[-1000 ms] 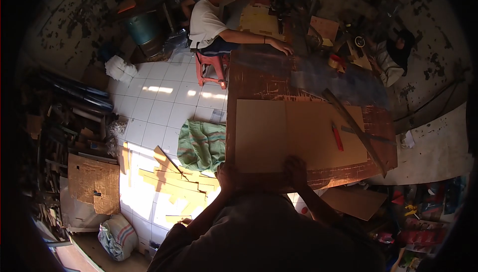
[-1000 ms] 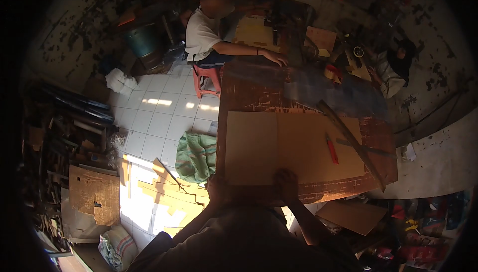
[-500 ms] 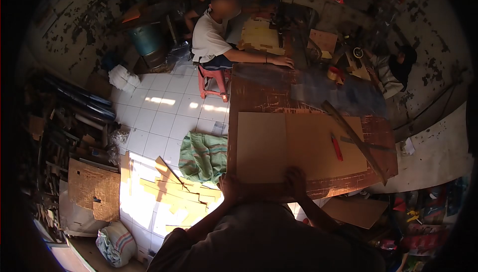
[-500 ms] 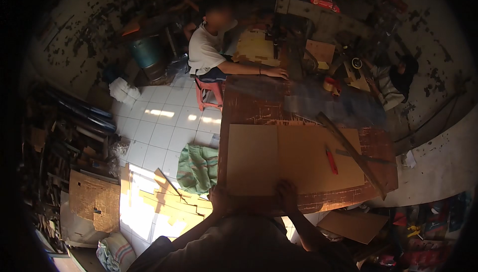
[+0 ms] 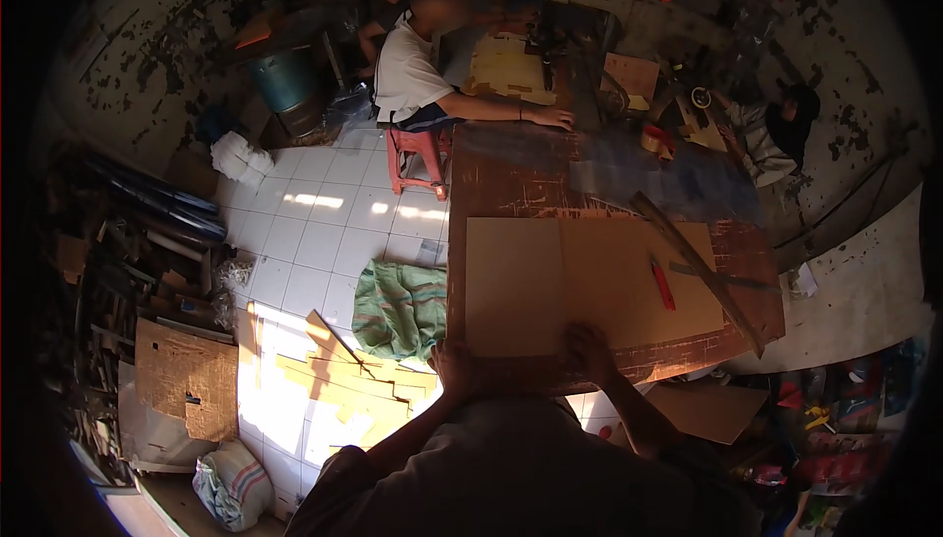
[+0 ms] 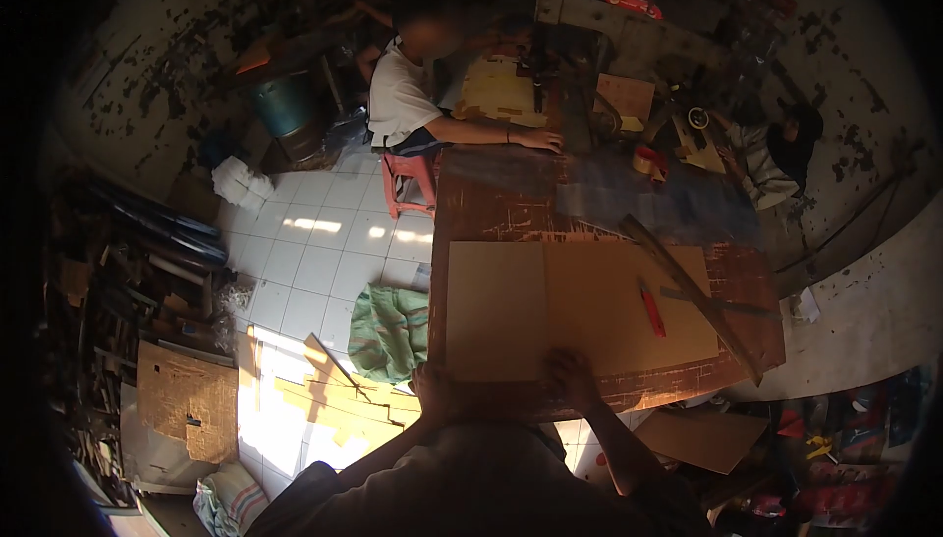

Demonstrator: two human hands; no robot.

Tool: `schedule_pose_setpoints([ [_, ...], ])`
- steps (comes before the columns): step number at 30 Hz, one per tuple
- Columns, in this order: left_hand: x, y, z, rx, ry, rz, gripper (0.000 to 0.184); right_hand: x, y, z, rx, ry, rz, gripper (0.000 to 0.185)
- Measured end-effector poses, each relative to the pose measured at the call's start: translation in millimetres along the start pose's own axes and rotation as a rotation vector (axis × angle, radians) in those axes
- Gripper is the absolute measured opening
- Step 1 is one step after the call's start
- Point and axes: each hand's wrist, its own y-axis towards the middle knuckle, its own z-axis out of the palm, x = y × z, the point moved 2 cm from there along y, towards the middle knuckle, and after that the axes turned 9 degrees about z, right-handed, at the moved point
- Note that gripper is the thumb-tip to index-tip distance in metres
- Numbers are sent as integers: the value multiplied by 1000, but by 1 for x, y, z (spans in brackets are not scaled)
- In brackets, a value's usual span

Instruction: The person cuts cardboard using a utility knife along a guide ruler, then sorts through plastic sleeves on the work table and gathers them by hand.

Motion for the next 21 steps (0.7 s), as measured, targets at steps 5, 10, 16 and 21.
schedule_pose_setpoints([
  [5,-2,2,-1,3,7,-13,14,-8,1,4,42,-46,-71,52],
  [10,-3,1,-2,-5,4,-13,14,-5,1,3,31,-30,-73,53],
  [16,-4,2,-5,20,-4,-19,14,-3,-1,4,36,-68,-79,54],
  [21,-6,2,-5,28,-12,-35,14,-4,-5,7,37,-109,-98,51],
])
